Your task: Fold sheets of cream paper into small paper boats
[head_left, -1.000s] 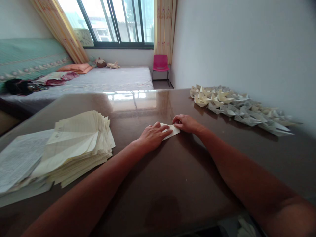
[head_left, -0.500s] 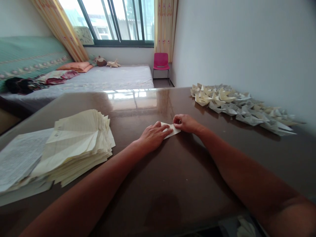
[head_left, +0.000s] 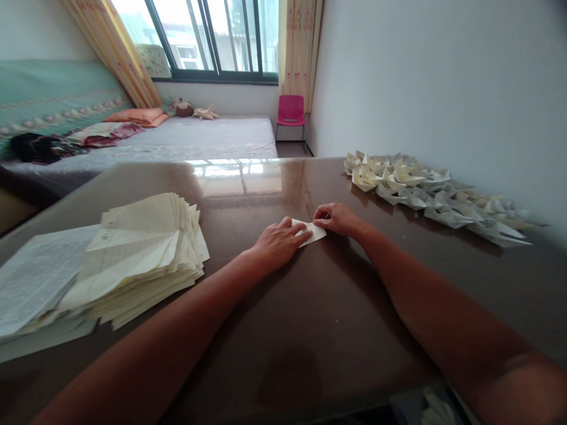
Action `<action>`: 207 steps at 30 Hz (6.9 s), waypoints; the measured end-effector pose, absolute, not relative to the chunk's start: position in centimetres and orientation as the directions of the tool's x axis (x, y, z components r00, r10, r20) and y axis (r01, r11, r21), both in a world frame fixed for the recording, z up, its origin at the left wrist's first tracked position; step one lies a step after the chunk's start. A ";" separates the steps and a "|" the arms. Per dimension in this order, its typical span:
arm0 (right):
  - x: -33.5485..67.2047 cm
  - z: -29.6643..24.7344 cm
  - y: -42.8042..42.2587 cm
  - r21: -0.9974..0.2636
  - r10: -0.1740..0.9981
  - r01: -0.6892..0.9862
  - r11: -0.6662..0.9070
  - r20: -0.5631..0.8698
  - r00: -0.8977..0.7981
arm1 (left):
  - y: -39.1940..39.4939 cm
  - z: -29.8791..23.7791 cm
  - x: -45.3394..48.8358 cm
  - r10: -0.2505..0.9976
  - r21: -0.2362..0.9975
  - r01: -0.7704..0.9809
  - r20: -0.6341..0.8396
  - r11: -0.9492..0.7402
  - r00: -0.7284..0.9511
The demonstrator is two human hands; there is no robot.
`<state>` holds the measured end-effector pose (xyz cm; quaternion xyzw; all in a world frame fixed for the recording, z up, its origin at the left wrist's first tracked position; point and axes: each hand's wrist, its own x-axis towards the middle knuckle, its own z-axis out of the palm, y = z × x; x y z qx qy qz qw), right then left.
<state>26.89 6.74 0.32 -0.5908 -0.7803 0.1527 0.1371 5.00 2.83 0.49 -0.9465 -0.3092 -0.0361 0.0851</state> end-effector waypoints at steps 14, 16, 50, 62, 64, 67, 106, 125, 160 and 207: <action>26.5 0.3 6.0 -0.394 0.902 0.812 0.432 0.181 -0.392 | 2.7 0.5 5.1 0.598 -0.120 0.606 0.099 -0.786 0.795; 26.4 0.4 5.8 -0.446 0.892 0.773 0.451 0.186 -0.412 | 2.8 0.5 5.1 0.602 -0.116 0.608 0.085 -0.785 0.794; 27.7 3.0 3.9 -0.273 0.802 0.769 0.578 0.016 -0.597 | 3.0 1.0 5.0 0.578 -0.093 0.581 0.064 -0.808 0.814; 26.1 2.6 3.2 -0.057 0.720 0.718 0.694 0.079 -0.690 | 1.1 2.5 4.7 0.673 -0.138 0.666 -0.008 -0.734 0.740; 25.9 2.6 3.1 -0.035 0.712 0.712 0.701 0.081 -0.697 | 0.9 2.3 5.0 0.667 -0.160 0.659 0.001 -0.735 0.745; 25.4 2.6 2.8 0.023 0.731 0.734 0.678 0.074 -0.678 | 0.9 2.3 4.9 0.667 -0.182 0.656 0.001 -0.732 0.745; 26.8 0.2 5.4 -0.615 0.870 0.648 0.450 0.137 -0.474 | 4.6 2.2 1.9 0.809 0.112 0.801 0.091 -0.588 0.581; 28.3 0.6 5.4 -0.898 0.858 0.424 0.118 -0.123 -0.499 | 5.7 1.7 1.3 0.852 0.383 0.779 0.046 -0.497 0.521; 25.5 1.0 4.4 -0.359 0.977 0.911 0.204 0.015 -0.213 | 5.1 1.3 2.5 0.935 0.173 0.922 -0.017 -0.347 0.355; 25.5 0.4 4.6 -0.520 0.895 0.747 0.413 0.078 -0.440 | 5.4 1.3 0.3 0.681 0.140 0.666 0.129 -0.732 0.721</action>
